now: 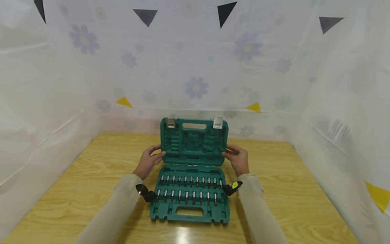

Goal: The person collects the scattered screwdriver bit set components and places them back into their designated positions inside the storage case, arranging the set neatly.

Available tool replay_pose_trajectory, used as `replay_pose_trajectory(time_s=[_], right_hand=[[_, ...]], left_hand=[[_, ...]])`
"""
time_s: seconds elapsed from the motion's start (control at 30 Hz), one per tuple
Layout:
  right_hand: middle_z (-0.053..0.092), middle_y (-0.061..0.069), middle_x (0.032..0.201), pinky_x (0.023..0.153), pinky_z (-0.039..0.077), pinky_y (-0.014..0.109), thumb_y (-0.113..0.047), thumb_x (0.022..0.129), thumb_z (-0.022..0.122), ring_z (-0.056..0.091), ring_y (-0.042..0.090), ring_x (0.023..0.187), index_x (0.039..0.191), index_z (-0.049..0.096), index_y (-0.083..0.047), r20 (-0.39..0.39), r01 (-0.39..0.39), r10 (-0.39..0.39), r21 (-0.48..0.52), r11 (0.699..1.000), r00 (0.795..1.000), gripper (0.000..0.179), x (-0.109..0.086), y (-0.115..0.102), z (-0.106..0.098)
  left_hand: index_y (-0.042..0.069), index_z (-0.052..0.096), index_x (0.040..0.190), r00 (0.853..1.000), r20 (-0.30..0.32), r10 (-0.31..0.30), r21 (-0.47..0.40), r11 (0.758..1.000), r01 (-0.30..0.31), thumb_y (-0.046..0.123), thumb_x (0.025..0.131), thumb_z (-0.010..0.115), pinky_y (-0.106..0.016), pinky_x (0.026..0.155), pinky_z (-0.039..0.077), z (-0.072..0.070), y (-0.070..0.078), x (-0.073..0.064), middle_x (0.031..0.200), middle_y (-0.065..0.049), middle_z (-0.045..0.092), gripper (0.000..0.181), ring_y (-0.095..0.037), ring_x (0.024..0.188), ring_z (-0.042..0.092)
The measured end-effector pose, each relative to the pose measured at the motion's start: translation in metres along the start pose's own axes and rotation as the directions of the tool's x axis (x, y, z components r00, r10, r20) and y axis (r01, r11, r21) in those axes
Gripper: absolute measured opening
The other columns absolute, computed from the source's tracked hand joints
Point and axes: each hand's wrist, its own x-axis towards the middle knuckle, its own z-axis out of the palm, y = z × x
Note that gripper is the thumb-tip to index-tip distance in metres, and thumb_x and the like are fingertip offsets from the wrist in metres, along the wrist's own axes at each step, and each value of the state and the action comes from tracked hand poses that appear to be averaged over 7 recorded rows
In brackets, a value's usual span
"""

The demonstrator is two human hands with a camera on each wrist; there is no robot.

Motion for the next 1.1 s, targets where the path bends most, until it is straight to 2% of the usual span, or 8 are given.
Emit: replay_pose_trajectory(time_s=[0.1,0.37,0.47,0.7,0.9,1.1], right_hand=[[0.062,0.011,0.121,0.083,0.052,0.024,0.001,0.087,0.067,0.063,0.004,0.099,0.128,0.056,0.008,-0.002,0.004,-0.004,0.009,1.0,1.0,0.043,-0.002,-0.003,0.0],[0.062,0.017,0.121,0.082,0.051,0.021,0.005,0.089,0.063,0.063,0.002,0.097,0.128,0.054,0.012,0.002,0.035,-0.035,-0.008,0.999,0.999,0.04,-0.013,-0.023,0.003],[0.064,0.013,0.117,0.083,0.051,0.02,0.004,0.089,0.063,0.064,0.001,0.096,0.127,0.055,0.013,0.007,0.055,-0.055,-0.013,0.998,0.998,0.039,-0.015,-0.024,0.002],[0.068,-0.004,0.105,0.082,0.05,0.019,-0.007,0.09,0.066,0.064,0.001,0.093,0.126,0.058,0.009,-0.003,0.052,-0.052,-0.025,0.998,0.999,0.04,-0.013,-0.016,-0.003],[0.067,-0.005,0.103,0.082,0.051,0.02,-0.004,0.092,0.063,0.064,0.002,0.092,0.125,0.056,0.013,0.014,0.087,-0.087,-0.031,0.996,0.996,0.038,-0.021,-0.026,-0.001],[0.069,-0.005,0.1,0.082,0.051,0.02,-0.002,0.092,0.062,0.065,0.002,0.091,0.123,0.056,0.015,0.025,0.087,-0.086,-0.026,0.996,0.996,0.036,-0.027,-0.034,0.0]], left_hand=[[-0.002,0.042,0.139,1.0,0.0,0.004,-0.006,1.0,-0.004,0.014,0.095,0.061,-0.048,0.107,0.033,0.001,0.002,-0.001,0.144,-0.02,0.036,0.05,-0.037,0.127,0.044],[-0.002,0.044,0.136,1.0,-0.006,0.025,0.004,1.0,-0.025,0.014,0.095,0.061,-0.049,0.106,0.034,0.003,0.004,-0.002,0.139,-0.02,0.04,0.047,-0.037,0.127,0.044],[-0.003,0.044,0.135,1.0,-0.006,0.027,0.003,1.0,-0.027,0.013,0.095,0.061,-0.049,0.105,0.035,0.003,0.005,-0.002,0.139,-0.02,0.039,0.046,-0.037,0.127,0.044],[-0.003,0.041,0.135,1.0,-0.015,0.026,0.006,1.0,-0.026,0.014,0.095,0.061,-0.05,0.105,0.035,0.005,0.006,-0.004,0.139,-0.02,0.038,0.047,-0.037,0.127,0.043],[-0.004,0.039,0.135,0.999,-0.001,0.04,-0.008,0.999,-0.04,0.016,0.096,0.059,-0.052,0.107,0.031,0.004,0.006,-0.006,0.14,-0.021,0.035,0.048,-0.037,0.129,0.04],[-0.004,0.038,0.135,0.999,0.007,0.043,-0.011,0.999,-0.043,0.017,0.097,0.058,-0.052,0.107,0.03,0.004,0.007,-0.009,0.14,-0.022,0.034,0.047,-0.037,0.129,0.04]])
